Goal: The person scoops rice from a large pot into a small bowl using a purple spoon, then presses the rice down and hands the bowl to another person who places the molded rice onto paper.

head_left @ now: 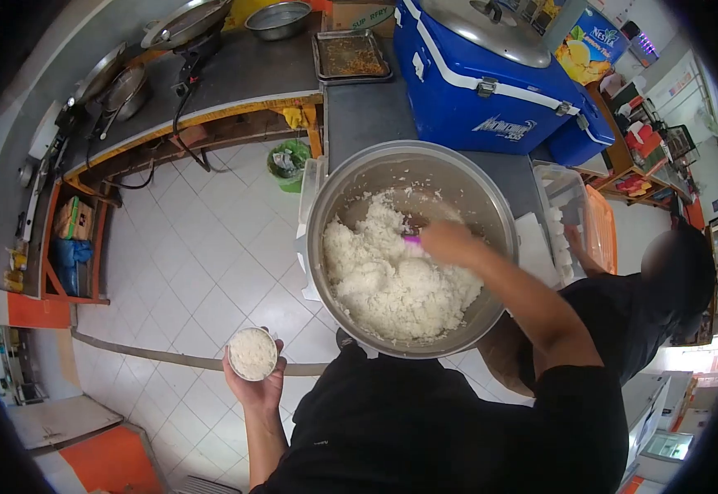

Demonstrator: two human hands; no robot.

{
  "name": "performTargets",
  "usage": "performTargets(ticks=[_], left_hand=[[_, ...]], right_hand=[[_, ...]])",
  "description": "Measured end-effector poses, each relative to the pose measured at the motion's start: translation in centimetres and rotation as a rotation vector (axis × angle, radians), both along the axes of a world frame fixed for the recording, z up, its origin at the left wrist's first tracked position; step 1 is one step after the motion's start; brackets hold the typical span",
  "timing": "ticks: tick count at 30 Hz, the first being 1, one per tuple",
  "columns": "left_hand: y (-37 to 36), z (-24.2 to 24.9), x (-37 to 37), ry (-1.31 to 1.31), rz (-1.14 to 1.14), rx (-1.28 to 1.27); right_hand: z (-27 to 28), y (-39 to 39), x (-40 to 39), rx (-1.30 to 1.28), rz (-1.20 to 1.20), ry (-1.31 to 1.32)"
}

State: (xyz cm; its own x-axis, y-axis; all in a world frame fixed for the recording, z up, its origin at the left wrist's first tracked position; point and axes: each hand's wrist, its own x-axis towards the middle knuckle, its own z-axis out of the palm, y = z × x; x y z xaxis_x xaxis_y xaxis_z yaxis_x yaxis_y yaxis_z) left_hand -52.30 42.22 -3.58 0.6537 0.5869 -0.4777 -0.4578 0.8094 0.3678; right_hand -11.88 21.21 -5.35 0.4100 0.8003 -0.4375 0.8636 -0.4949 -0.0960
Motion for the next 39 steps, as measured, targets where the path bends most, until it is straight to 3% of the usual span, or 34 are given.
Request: performTargets(ticks=[2,4,7,9,11,13,16,19,21,22,27,29,32,35,38,39], left_hand=[[-0.1,0.1,0.7,0.001,-0.012,0.008],[0.2,0.1,1.3,-0.005,-0.038,0.011],[0.6,-0.2,2.0,-0.015,-0.088,0.006],[0.6,-0.1,2.5,-0.005,-0.11,0.02],[1.0,-0.4,2.6,-0.031,-0.134,0.007],[0.7,-0.5,2.4,-0.039,-0.138,-0.011],[0.4,0.3,2.1,-0.021,-0.12,-0.021],[-0.3,0.5,1.0,0.02,-0.092,-0.031],[-0.5,-0.1,0.8,0.016,-0.077,-0.051],[-0.5,-0.2,0.6,-0.006,-0.087,-0.034],[-0.7,-0.1,0.5,-0.053,-0.118,-0.006],[-0.4,-0.1,1.3,-0.064,-0.129,-0.004],[0.1,-0.2,2.5,-0.078,-0.193,0.014],[-0.1,0.1,4.5,-0.118,-0.303,0.032],[-1.0,1.7,7.0,-0.135,-0.377,0.02],[-1.1,1.5,7.5,-0.136,-0.42,0.053]], right_hand=[[2.6,-2.0,-7.0,-0.054,-0.01,-0.08],[4.9,-3.5,-12.5,-0.083,-0.01,0.002],[4.2,-5.1,-14.5,-0.134,-0.101,0.068],[5.4,-5.6,-10.3,-0.238,-0.08,-0.015],[2.7,-6.8,-4.7,-0.081,-0.434,-0.101],[1.2,-7.5,0.3,-0.001,-0.434,-0.265],[-7.1,-8.4,7.6,-0.232,-0.149,-0.067],[-8.5,-5.0,8.8,-0.105,-0.321,0.368],[-7.2,-3.3,8.7,-0.052,-0.269,0.443],[-6.1,-2.8,7.7,-0.029,-0.248,0.489],[-1.9,-4.9,-1.9,-0.055,-0.116,0.055],[4.8,-4.9,-8.0,0.065,-0.122,0.074],[4.9,-5.0,-13.3,-0.095,0.02,0.061],[4.4,-7.0,-13.6,0.014,-0.086,-0.015],[7.1,-7.9,-16.5,0.113,-0.347,-0.213],[6.9,-8.1,-17.5,0.105,-0.275,-0.187]])
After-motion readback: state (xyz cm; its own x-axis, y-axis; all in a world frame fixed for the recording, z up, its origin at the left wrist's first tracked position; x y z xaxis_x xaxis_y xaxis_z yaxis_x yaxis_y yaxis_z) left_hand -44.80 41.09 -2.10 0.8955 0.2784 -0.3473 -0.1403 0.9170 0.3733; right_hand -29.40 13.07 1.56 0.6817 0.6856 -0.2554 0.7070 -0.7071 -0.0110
